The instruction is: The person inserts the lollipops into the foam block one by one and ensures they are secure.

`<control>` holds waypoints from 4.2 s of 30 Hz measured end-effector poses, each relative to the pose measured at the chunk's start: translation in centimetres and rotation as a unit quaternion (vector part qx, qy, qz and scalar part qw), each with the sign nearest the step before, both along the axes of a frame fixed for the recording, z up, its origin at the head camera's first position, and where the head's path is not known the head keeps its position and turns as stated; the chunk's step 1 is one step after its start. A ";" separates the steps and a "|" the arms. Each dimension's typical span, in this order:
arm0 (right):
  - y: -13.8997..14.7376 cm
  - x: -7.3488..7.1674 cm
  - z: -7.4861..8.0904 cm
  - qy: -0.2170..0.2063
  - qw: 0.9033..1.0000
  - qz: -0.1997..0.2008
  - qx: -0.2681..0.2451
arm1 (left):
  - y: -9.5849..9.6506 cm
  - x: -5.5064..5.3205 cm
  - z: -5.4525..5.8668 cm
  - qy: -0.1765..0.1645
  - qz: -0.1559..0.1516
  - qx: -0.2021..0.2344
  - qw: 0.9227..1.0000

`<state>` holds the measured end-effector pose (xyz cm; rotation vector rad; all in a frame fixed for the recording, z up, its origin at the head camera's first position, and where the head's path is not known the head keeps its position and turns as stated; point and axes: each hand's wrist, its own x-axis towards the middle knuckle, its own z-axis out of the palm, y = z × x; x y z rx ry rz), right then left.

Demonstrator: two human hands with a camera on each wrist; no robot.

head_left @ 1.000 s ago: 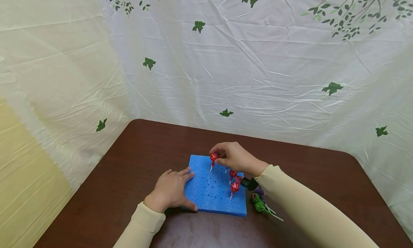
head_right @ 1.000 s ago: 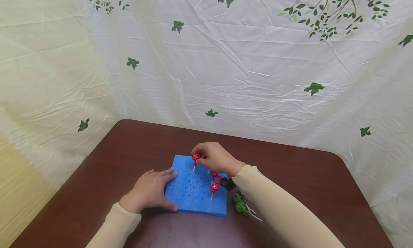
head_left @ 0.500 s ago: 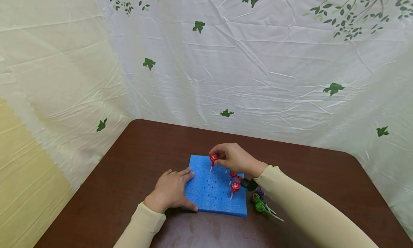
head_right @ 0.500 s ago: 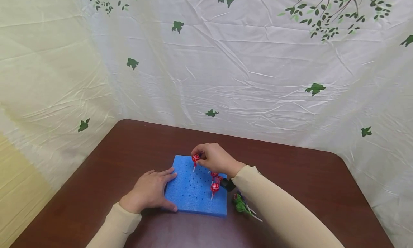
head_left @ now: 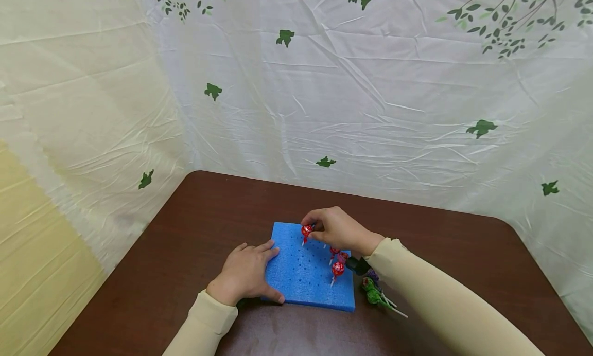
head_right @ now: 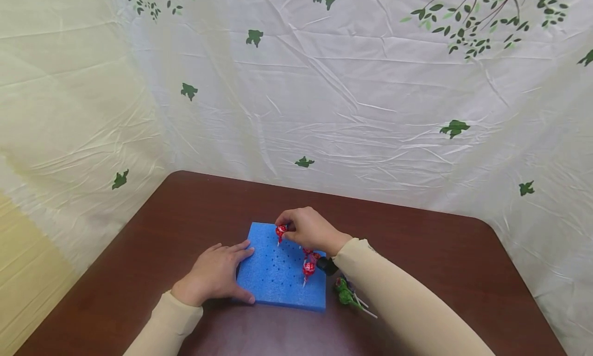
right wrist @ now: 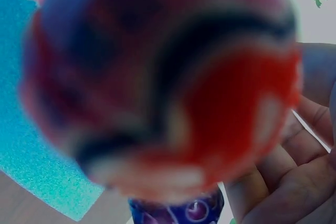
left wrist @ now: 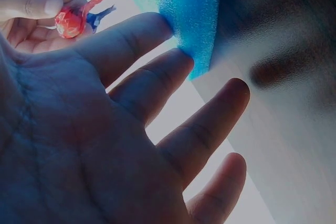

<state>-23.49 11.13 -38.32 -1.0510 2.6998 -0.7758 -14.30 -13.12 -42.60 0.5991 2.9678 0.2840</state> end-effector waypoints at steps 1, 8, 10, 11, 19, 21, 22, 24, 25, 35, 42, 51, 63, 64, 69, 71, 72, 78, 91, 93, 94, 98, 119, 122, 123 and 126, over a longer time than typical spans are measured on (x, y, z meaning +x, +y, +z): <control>0.0 0.0 0.0 -0.001 1.000 0.000 0.001 | 0.0 0.0 0.0 -0.001 0.000 0.000 1.000; 0.0 -0.1 -0.1 0.002 1.000 0.009 0.001 | 0.1 0.0 0.1 -0.005 0.001 -0.003 1.000; 0.0 -0.2 -0.1 0.007 1.000 0.015 0.000 | 0.1 -0.1 0.0 -0.006 0.001 -0.003 1.000; 0.0 -0.2 -0.1 0.010 1.000 0.018 0.001 | 0.1 -0.1 0.0 -0.006 0.001 -0.004 1.000; 0.0 -0.2 -0.1 0.015 1.000 0.018 0.009 | 0.1 -0.1 0.0 -0.001 0.001 -0.004 1.000; 0.0 -0.2 0.0 0.014 1.000 0.017 0.011 | 0.1 -0.1 -0.1 0.001 0.000 -0.003 1.000; 0.0 -0.2 0.0 0.014 1.000 0.017 0.012 | 0.1 0.0 0.0 0.001 0.000 -0.004 1.000; 0.0 -0.1 0.0 0.017 1.000 0.020 0.012 | 0.1 0.0 -0.1 0.001 0.000 -0.003 1.000; 0.0 -0.1 0.0 0.018 1.000 0.021 0.011 | 0.1 0.0 -0.1 0.002 -0.001 -0.003 1.000; 0.1 0.1 0.3 0.027 0.999 0.025 0.016 | 0.0 0.2 0.0 -0.005 -0.001 -0.001 1.000; 0.2 0.2 0.7 0.033 0.999 0.015 0.026 | -0.1 0.2 0.1 -0.003 -0.002 -0.003 1.000; 0.4 0.2 0.8 0.042 0.999 0.020 0.025 | -0.1 0.2 -0.1 -0.003 -0.003 0.000 1.000; 1.3 0.5 2.1 0.035 0.999 0.006 0.004 | -0.1 0.2 -0.2 -0.003 -0.005 -0.004 1.000; 1.6 0.5 2.3 0.034 0.999 0.003 0.000 | -0.1 0.2 -0.2 -0.003 -0.004 -0.004 1.000; 3.1 0.7 3.4 0.022 0.999 -0.023 -0.022 | -0.2 0.2 -0.2 -0.003 -0.004 0.001 1.000; 3.9 0.9 3.7 0.013 0.999 -0.035 -0.031 | -0.2 0.2 -0.2 -0.003 -0.005 0.003 1.000; 4.3 0.9 3.9 0.011 0.999 -0.041 -0.035 | -0.3 0.2 -0.2 -0.002 -0.005 0.004 1.000; 7.1 1.2 3.9 0.021 0.997 -0.064 -0.039 | -0.2 0.2 -0.3 0.002 -0.006 0.003 1.000; 12.7 3.2 0.5 -0.003 0.996 -0.087 -0.031 | -0.1 0.0 -0.2 0.000 -0.008 -0.002 1.000; 13.3 3.6 -0.3 -0.016 0.996 -0.086 -0.026 | -0.1 0.0 -0.3 0.002 -0.009 -0.001 1.000; 13.6 3.8 -0.7 -0.024 0.996 -0.084 -0.025 | -0.2 0.1 -0.3 0.002 -0.009 -0.001 1.000; 14.3 4.4 -2.1 -0.053 0.996 -0.077 -0.016 | -0.2 0.1 -0.4 0.004 -0.006 0.006 1.000; 14.7 6.3 -4.8 -0.103 0.993 -0.052 -0.023 | -0.3 0.4 -0.2 0.005 -0.005 0.009 1.000; 14.5 6.4 -4.9 -0.095 0.994 -0.054 -0.018 | -0.3 0.4 -0.2 0.004 -0.004 0.010 1.000; 14.5 6.4 -4.9 -0.093 0.994 -0.055 -0.017 | -0.3 0.4 -0.2 0.004 -0.004 0.011 1.000; 14.4 6.4 -4.9 -0.088 0.995 -0.054 -0.013 | -0.3 0.4 -0.2 0.004 -0.004 0.012 1.000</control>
